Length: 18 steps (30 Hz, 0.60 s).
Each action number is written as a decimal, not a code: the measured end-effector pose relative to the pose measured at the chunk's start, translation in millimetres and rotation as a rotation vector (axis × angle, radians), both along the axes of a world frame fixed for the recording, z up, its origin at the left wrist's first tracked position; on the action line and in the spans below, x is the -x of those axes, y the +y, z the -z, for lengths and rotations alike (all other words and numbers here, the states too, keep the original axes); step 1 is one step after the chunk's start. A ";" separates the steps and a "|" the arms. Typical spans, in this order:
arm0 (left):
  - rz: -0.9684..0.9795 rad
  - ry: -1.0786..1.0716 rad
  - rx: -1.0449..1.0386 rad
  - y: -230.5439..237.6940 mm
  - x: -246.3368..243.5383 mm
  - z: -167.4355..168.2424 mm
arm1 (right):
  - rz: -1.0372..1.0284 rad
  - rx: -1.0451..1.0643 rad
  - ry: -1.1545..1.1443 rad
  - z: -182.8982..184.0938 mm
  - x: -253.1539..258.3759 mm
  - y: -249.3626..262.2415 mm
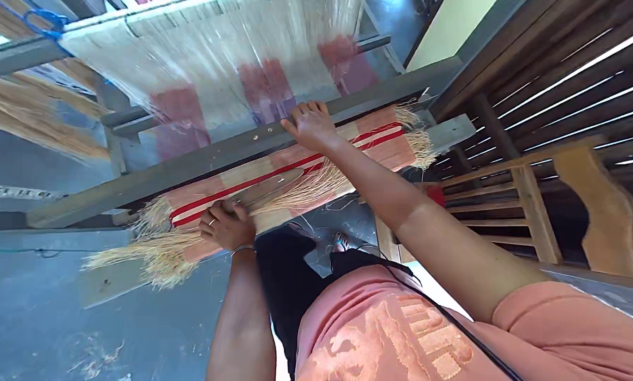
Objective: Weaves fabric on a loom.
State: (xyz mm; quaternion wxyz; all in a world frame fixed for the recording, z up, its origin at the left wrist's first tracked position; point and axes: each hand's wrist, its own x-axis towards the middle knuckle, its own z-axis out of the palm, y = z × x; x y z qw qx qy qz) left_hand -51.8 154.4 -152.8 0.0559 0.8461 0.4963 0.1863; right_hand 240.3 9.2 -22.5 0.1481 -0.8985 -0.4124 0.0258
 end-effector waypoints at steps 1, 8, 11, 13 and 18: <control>-0.005 0.000 0.003 -0.1 0.0 -0.4 | -0.004 0.002 0.003 -1.2 0.3 0.4; -0.024 -0.007 -0.014 2.0 0.4 2.3 | 0.000 0.000 -0.030 0.9 2.0 2.8; -0.021 -0.022 0.004 0.0 0.4 1.2 | -0.012 -0.012 -0.024 0.6 2.2 1.3; -0.016 -0.035 0.013 0.3 1.7 -0.1 | -0.019 -0.038 -0.018 1.7 2.8 0.7; -0.012 -0.050 0.001 2.2 3.2 3.1 | -0.008 -0.040 -0.077 6.0 0.6 4.3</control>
